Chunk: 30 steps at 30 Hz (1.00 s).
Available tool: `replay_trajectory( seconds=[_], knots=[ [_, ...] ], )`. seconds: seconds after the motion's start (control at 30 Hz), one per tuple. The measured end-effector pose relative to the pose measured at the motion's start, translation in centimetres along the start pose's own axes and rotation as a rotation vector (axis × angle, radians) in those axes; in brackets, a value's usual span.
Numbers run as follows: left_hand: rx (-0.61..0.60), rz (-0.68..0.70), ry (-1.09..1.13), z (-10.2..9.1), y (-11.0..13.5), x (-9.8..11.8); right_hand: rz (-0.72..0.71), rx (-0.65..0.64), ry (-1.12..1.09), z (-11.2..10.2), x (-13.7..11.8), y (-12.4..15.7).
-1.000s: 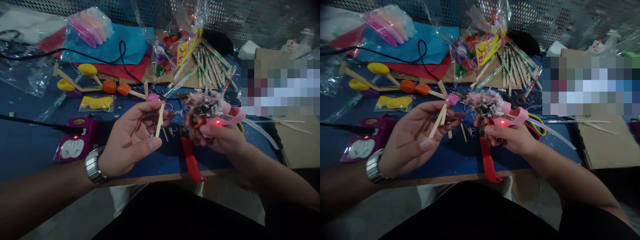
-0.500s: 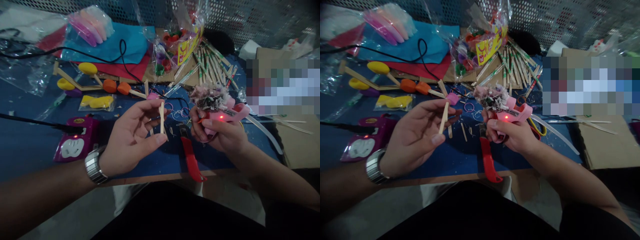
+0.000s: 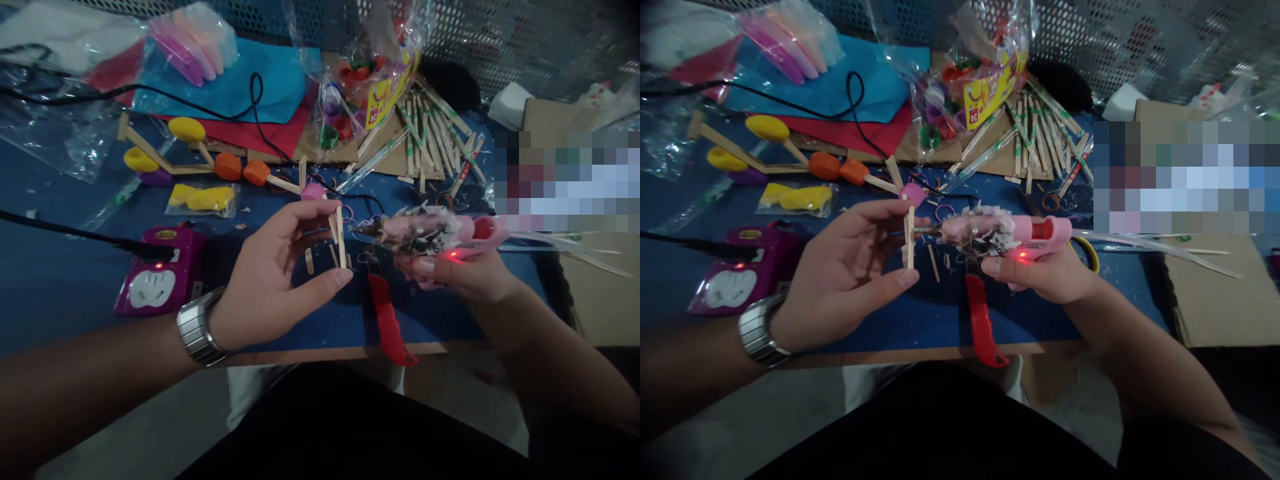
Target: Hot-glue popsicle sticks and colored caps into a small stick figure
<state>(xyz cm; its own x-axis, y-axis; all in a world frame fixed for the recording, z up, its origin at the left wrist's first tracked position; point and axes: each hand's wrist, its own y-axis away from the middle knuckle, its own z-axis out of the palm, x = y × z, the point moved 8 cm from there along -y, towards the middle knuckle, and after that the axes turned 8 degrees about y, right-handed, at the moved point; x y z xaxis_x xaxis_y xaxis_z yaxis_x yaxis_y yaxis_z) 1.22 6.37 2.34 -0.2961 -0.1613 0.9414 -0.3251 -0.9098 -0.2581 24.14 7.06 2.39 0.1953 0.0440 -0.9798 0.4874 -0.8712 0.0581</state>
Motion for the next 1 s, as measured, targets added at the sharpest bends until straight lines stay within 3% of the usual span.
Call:
replay_trajectory(
  seconds=[0.1, 0.2, 0.43, 0.53, 0.63, 1.0],
  knots=[
    [-0.023, 0.020, -0.034, 0.3, 0.0, 0.2, -0.163, -0.134, 0.073, 0.9, -1.7, -0.6],
    [-0.031, 0.018, -0.042, 0.3, -0.1, 0.1, -0.237, -0.199, 0.070, 1.4, -2.6, -1.1],
    [-0.039, 0.020, 0.000, 0.3, 0.0, -0.1, -0.207, -0.224, 0.058, 1.0, -2.0, -0.9],
    [-0.034, 0.012, 0.005, 0.2, 0.0, -0.2, -0.250, -0.188, 0.088, 0.5, -2.1, -0.9],
    [-0.026, 0.006, 0.001, 0.2, -0.1, -0.1, -0.305, -0.237, 0.127, 0.8, -2.2, -0.9],
    [-0.018, 0.003, -0.005, 0.2, -0.2, -0.1, -0.310, -0.255, 0.170, 0.8, -2.3, -0.8]
  ],
)
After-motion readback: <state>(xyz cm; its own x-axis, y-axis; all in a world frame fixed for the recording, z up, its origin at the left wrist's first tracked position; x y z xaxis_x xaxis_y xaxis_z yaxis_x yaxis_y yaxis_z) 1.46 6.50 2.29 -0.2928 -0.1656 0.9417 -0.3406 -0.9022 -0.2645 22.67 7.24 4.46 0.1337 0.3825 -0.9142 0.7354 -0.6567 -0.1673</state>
